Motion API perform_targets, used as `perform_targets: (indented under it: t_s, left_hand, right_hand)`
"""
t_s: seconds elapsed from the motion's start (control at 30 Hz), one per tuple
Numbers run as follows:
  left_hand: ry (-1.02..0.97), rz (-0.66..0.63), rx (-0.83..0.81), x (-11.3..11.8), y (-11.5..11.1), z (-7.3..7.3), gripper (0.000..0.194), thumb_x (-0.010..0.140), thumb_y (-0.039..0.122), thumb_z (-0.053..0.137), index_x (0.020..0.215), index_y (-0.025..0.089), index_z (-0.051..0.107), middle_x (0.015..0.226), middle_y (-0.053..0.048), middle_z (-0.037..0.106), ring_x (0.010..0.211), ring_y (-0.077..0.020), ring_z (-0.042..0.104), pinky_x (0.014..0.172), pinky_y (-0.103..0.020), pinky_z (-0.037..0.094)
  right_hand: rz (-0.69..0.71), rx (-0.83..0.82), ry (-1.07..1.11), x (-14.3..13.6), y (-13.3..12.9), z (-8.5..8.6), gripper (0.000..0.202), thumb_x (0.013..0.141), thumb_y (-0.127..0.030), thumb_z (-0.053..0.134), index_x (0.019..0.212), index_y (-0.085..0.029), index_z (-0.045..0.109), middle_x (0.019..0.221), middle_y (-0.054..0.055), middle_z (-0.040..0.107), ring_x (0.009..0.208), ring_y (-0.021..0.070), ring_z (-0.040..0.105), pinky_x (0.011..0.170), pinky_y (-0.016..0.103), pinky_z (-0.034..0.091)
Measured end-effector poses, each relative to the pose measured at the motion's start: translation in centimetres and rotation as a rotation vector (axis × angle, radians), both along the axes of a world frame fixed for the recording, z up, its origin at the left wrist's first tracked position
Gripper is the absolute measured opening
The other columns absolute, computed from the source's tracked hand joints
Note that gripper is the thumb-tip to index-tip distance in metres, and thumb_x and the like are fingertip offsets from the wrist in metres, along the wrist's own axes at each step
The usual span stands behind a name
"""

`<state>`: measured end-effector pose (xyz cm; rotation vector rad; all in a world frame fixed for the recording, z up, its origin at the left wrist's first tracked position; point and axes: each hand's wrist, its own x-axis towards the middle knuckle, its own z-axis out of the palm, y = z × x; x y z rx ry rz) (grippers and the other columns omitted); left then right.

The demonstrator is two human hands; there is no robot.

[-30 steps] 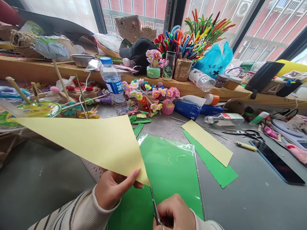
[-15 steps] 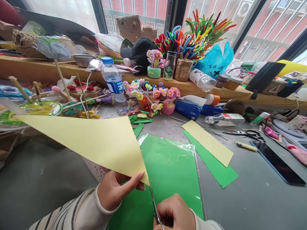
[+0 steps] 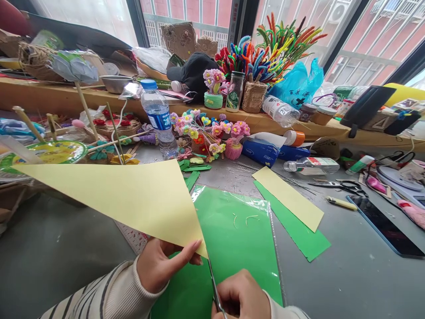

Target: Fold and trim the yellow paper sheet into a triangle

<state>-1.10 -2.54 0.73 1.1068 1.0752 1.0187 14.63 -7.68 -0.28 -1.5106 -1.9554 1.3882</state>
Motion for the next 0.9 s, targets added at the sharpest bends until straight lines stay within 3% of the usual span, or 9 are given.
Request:
perform_targets:
  t_s: [0.17,0.4,0.57,0.7,0.9]
  left_hand:
    - [-0.025,0.009,-0.006,0.05,-0.01,0.04,0.006,0.059,0.016,0.062,0.057,0.011,0.06,0.044,0.0,0.061,0.042,-0.0131,0.059,0.046,-0.018,0.049]
    - [-0.003,0.013,-0.002,0.08,-0.08,-0.03,0.008,0.06,0.016,0.061,0.054,0.011,0.06,0.043,0.0,0.061,0.042,-0.0128,0.059,0.047,-0.017,0.05]
    - [-0.001,0.005,0.011,0.06,-0.1,0.04,0.005,0.06,0.015,0.061,0.056,0.011,0.06,0.043,0.001,0.061,0.042,-0.0127,0.059,0.048,-0.017,0.05]
    - [-0.01,0.016,0.011,0.04,-0.06,-0.03,0.006,0.059,0.016,0.062,0.06,0.011,0.058,0.044,0.001,0.061,0.042,-0.013,0.059,0.047,-0.017,0.05]
    - [0.007,-0.002,0.031,0.05,-0.14,-0.01,0.006,0.06,0.016,0.061,0.061,0.01,0.059,0.044,0.0,0.06,0.043,-0.0125,0.059,0.047,-0.016,0.05]
  right_hand:
    - [0.086,-0.058,0.071,-0.04,0.67,-0.9,0.071,0.05,-0.081,0.013,0.045,-0.016,0.04,0.043,-0.001,0.032,0.042,0.0082,0.031,0.037,0.02,0.022]
    - [0.122,-0.091,0.108,-0.01,0.92,-1.03,0.068,0.05,-0.081,0.016,0.043,-0.016,0.037,0.042,-0.001,0.033,0.041,0.0078,0.031,0.036,0.02,0.022]
    - [0.126,-0.109,0.1,-0.21,0.85,-0.72,0.069,0.049,-0.081,0.015,0.044,-0.017,0.037,0.042,-0.002,0.032,0.041,0.0079,0.029,0.036,0.02,0.021]
    - [0.028,-0.072,0.102,-0.45,0.71,-0.51,0.067,0.051,-0.08,0.017,0.042,-0.016,0.035,0.041,-0.002,0.03,0.042,0.0082,0.029,0.038,0.021,0.02]
    - [0.096,-0.158,0.11,-0.1,0.95,-0.97,0.07,0.044,-0.083,0.02,0.044,-0.016,0.039,0.042,-0.001,0.034,0.042,0.0086,0.032,0.037,0.021,0.022]
